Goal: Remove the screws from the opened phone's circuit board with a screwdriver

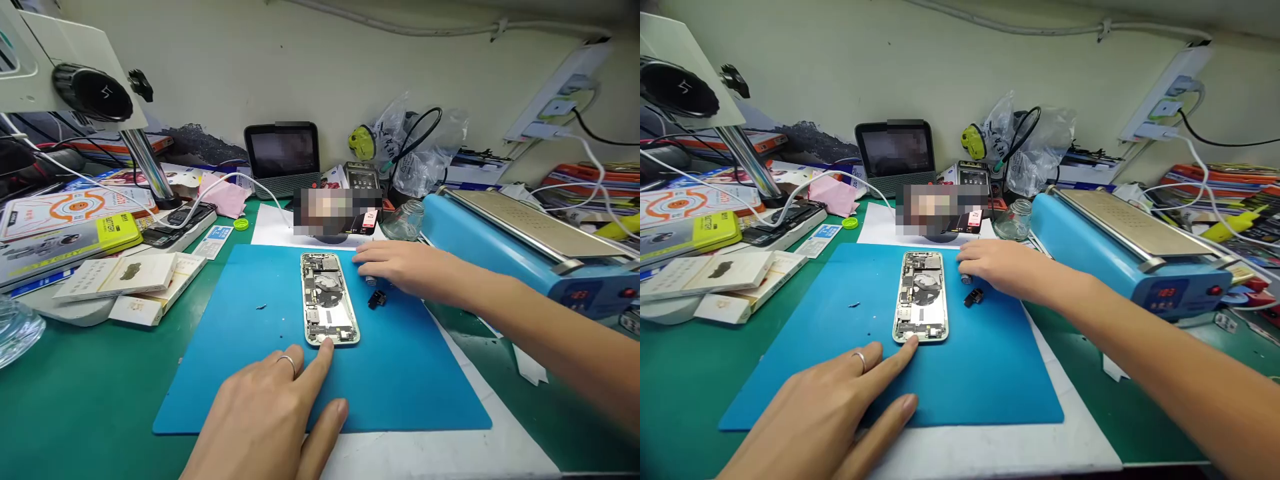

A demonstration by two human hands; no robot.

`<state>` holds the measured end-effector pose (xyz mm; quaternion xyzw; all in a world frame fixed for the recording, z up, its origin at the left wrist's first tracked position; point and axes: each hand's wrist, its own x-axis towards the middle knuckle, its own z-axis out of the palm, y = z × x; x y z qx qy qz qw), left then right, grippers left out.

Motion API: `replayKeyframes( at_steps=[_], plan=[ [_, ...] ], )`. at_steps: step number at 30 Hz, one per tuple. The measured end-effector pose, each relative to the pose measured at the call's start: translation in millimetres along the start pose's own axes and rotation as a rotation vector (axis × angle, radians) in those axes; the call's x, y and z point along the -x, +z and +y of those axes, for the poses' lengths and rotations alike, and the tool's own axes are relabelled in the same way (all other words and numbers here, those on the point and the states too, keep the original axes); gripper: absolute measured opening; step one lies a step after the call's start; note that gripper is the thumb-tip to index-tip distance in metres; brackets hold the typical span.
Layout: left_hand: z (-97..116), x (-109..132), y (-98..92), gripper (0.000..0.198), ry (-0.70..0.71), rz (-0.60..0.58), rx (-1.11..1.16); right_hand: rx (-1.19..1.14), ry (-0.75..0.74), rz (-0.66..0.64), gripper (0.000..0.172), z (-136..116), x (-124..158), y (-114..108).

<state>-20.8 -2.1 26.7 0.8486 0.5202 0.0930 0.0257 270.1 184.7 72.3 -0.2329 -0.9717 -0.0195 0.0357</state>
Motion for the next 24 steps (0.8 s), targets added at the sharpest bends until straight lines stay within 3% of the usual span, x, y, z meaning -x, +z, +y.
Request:
replayKeyframes(
  at_steps=[2, 7, 10, 14, 16, 20, 24],
  plan=[
    [-0.4, 0.5, 0.1, 0.05, -0.006, 0.02, 0.007, 0.042, -0.001, -0.053, 0.034, 2.4, -6.5, 8.9],
    [-6.2, 1.1, 3.5, 0.05, 0.012, 0.053, 0.018, 0.126, 0.04, -0.131, 0.036, 1.6, -15.3, 14.8],
    [-9.8, 0.5, 5.2, 0.05, 0.056, 0.06, 0.04, 0.151, 0.047, -0.157, 0.036, 1.7, -10.1, -0.2],
    [-7.7, 0.3, 2.9, 0.049, -0.014, 0.063, 0.069, 0.189, 0.075, -0.17, 0.034, 8.6, 14.9, -27.8],
    [-5.5, 0.0, 0.9, 0.049, -0.028, 0.056, 0.074, 0.218, 0.09, -0.176, 0.038, 12.8, 28.6, -31.6],
    [-3.6, -1.7, -3.1, 0.049, -0.05, 0.008, 0.117, 0.259, 0.079, -0.176, 0.043, 15.8, 42.1, -13.9],
    [-2.5, -2.7, -7.4, 0.049, -0.081, -0.035, 0.149, 0.259, 0.05, -0.133, 0.038, 15.9, 40.1, 3.5]
  ],
)
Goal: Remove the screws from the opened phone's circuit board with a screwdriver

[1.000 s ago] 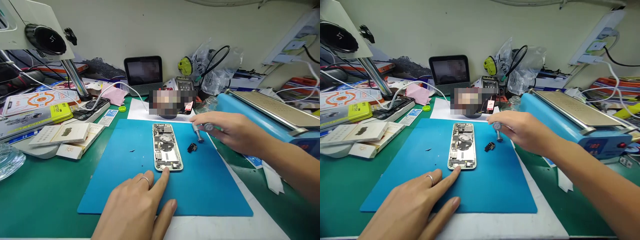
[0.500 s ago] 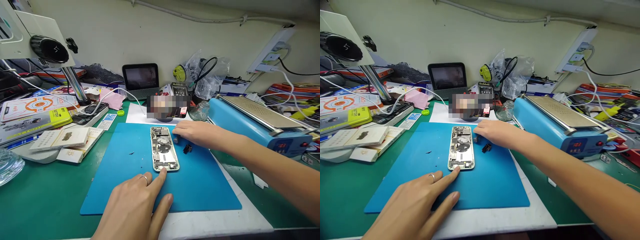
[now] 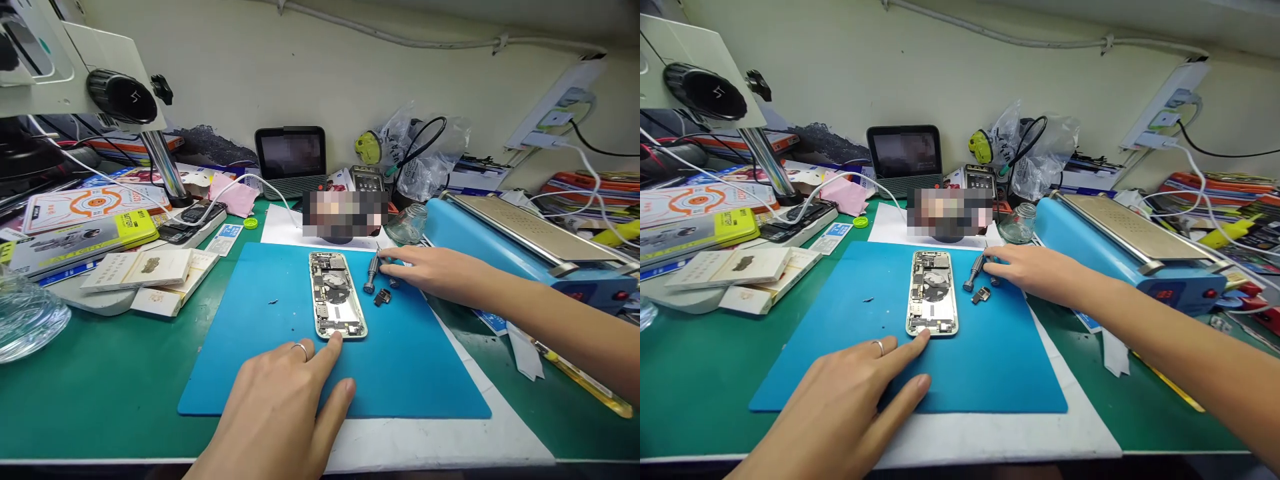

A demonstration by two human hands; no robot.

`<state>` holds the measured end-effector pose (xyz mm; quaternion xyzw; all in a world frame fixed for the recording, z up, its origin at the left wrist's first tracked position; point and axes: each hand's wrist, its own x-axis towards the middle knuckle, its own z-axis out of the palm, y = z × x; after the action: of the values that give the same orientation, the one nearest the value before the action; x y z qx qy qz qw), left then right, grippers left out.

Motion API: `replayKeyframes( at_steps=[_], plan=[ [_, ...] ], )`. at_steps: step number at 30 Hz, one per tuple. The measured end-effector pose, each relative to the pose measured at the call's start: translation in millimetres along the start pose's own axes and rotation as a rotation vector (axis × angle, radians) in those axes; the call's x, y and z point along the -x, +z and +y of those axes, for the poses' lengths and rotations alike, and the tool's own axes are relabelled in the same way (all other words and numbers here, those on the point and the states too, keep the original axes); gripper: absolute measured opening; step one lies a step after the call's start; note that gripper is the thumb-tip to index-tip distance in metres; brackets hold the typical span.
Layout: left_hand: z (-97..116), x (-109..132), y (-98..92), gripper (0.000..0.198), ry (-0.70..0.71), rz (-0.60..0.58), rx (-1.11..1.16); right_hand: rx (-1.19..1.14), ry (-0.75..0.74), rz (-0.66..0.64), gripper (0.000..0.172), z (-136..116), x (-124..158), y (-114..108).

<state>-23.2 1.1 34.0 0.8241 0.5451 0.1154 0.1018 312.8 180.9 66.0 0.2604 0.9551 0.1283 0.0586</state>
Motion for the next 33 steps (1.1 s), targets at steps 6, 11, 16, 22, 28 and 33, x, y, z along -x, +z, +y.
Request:
replayKeyframes(
  at_steps=[6, 11, 16, 22, 28, 33],
  plan=[
    [0.2, -2.0, -5.5, 0.051, -0.035, -0.086, 0.031, -0.117, -0.053, 0.057, 0.033, 10.7, -6.8, 0.0],
    [-4.7, -4.5, -2.6, 0.054, -0.017, -0.162, 0.098, -0.297, 0.042, 0.261, 0.022, 0.1, -3.8, -29.3],
    [-5.0, -1.3, 5.9, 0.05, 0.023, 0.011, 0.09, -0.625, 0.274, 0.613, 0.012, -69.8, -19.8, -62.4],
    [-7.2, -1.0, 19.1, 0.046, 0.055, 0.173, 0.092, -1.068, 0.285, 0.769, 0.026, -124.6, -73.7, -39.1],
    [-12.1, -3.7, 31.1, 0.039, 0.13, 0.317, 0.032, -1.292, 0.302, 0.784, 0.04, -130.6, -74.2, -10.4],
    [-11.9, -5.2, 34.4, 0.033, 0.136, 0.368, 0.031, -1.216, 0.207, 0.831, 0.046, -139.3, -67.2, -10.9]
  ],
)
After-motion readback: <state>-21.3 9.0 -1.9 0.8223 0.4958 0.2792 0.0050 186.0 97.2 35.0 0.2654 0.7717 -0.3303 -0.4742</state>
